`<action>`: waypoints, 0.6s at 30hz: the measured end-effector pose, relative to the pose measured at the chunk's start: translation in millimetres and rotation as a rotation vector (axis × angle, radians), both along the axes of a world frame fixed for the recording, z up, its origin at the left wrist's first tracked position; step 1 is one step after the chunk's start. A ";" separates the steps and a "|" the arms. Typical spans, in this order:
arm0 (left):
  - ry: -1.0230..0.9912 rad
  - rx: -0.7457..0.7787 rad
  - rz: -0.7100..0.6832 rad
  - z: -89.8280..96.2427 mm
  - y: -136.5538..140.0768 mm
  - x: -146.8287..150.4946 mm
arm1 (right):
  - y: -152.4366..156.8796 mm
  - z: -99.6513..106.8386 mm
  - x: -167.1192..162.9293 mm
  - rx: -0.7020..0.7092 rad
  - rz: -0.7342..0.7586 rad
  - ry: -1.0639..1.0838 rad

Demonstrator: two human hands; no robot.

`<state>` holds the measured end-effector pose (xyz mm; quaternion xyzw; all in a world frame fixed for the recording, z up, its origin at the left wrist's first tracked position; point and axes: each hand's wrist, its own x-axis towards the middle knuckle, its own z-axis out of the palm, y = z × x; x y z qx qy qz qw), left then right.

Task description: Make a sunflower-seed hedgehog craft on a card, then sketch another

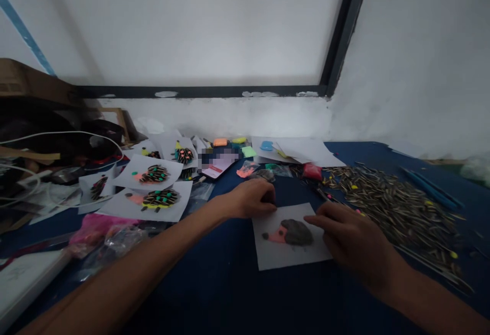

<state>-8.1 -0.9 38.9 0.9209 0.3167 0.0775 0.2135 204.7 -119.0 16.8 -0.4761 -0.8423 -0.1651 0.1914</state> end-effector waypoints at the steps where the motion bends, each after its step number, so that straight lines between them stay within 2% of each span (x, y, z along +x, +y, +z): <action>1: 0.029 0.010 -0.005 -1.2 0.4 -0.1 | -0.8 0.4 -1.6 -0.011 0.026 0.007; 8: 0.068 -0.100 0.021 -4.5 2.2 0.9 | -6.3 -0.4 -11.9 -0.140 0.081 0.031; 13: 0.030 -0.041 0.028 -10.0 2.7 3.1 | -6.7 2.1 -15.0 -0.166 0.093 0.052; 18: -0.035 -0.057 -0.015 -13.4 2.3 4.8 | -3.9 3.6 -15.9 -0.170 0.088 0.029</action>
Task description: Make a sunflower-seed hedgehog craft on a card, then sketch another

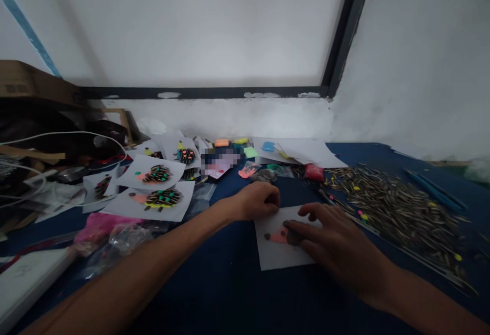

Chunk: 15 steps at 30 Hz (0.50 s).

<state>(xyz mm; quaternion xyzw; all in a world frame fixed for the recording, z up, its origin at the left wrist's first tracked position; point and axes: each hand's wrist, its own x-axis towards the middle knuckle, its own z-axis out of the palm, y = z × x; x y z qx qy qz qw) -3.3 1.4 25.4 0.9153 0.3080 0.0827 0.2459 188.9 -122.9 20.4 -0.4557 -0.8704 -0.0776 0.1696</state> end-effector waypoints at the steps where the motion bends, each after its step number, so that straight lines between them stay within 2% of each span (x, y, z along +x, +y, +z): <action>1: -0.017 -0.006 -0.012 1.1 -0.4 -0.1 | 0.4 0.0 -0.4 0.002 0.002 -0.003; 4: -0.038 -0.089 -0.058 8.5 -1.9 -3.1 | 0.9 0.4 -1.3 -0.001 0.019 0.000; 7: 0.033 -0.181 -0.182 17.6 -4.3 -7.7 | 0.5 1.3 -0.6 0.007 0.024 0.012; 12: 0.168 -0.066 -0.183 22.7 -9.0 -8.6 | 0.7 1.6 2.0 0.015 0.002 0.005; 15: 0.197 -0.048 -0.196 23.8 -10.9 -7.5 | 1.8 1.0 2.6 0.029 0.010 0.002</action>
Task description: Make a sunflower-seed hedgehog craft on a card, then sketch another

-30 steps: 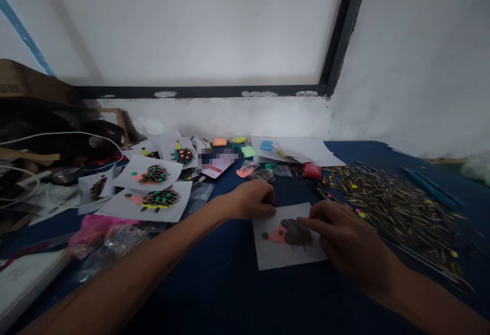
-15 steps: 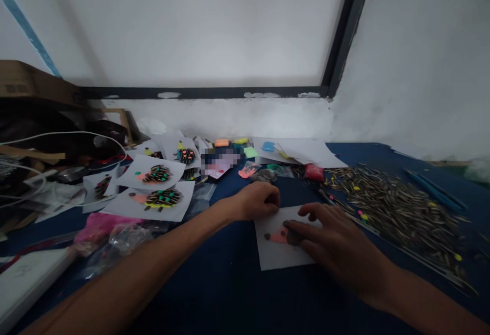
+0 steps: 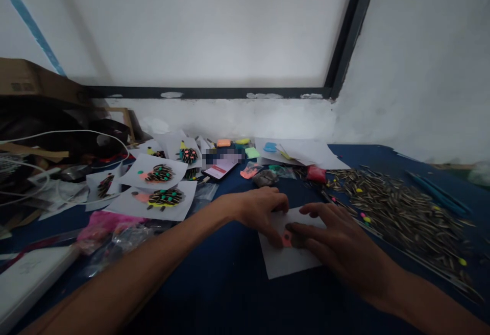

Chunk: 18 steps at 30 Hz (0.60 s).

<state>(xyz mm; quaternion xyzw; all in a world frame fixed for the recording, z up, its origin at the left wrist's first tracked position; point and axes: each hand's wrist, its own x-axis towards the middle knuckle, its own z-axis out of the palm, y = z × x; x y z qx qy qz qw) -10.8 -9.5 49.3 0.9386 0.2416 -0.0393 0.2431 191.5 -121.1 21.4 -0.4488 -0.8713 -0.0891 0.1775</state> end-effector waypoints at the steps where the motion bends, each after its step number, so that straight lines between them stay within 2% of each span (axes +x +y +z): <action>1: 0.004 0.002 -0.004 0.6 -0.7 0.2 | 0.3 -0.2 0.0 0.000 0.002 -0.001; 10: 0.009 0.167 -0.066 4.6 -14.8 7.0 | 0.7 -2.5 -1.3 0.015 -0.006 0.001; 18: -0.002 0.195 -0.106 4.8 -21.4 12.7 | 1.3 -2.4 0.5 0.037 -0.008 0.021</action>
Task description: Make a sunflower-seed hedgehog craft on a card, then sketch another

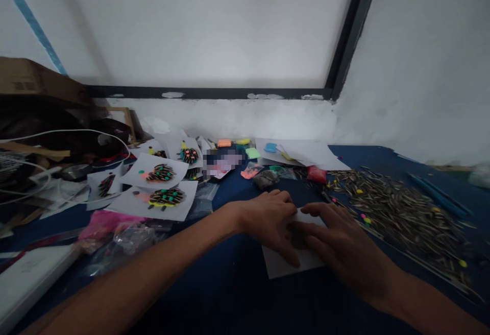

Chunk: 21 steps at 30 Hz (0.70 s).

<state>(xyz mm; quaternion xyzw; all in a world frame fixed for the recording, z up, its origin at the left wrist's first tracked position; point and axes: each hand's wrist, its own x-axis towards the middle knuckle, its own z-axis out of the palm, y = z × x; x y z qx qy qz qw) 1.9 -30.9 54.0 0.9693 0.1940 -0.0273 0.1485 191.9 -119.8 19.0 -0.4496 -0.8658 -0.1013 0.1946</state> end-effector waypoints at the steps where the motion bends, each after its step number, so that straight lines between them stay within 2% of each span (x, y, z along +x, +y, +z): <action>1: -0.008 0.001 0.005 -0.8 -0.8 0.9 | 0.4 -0.3 0.8 -0.001 -0.002 0.006; 8: -0.001 0.009 -0.014 -1.8 -4.0 2.9 | 4.0 -3.0 6.8 -0.001 -0.033 0.023; 12: -0.081 -0.068 -0.020 0.2 4.3 -2.8 | 4.2 -3.8 7.7 0.000 -0.050 0.018; 14: -0.095 -0.113 0.038 -0.5 10.6 -5.5 | 3.8 -3.9 7.6 -0.007 -0.057 0.007; 17: -0.100 -0.052 0.236 -6.8 18.2 -6.3 | 3.4 -4.0 7.7 -0.012 -0.061 0.004; 21: -0.090 -0.004 0.318 -18.8 20.6 -2.1 | 3.8 -5.1 8.1 -0.022 -0.061 0.018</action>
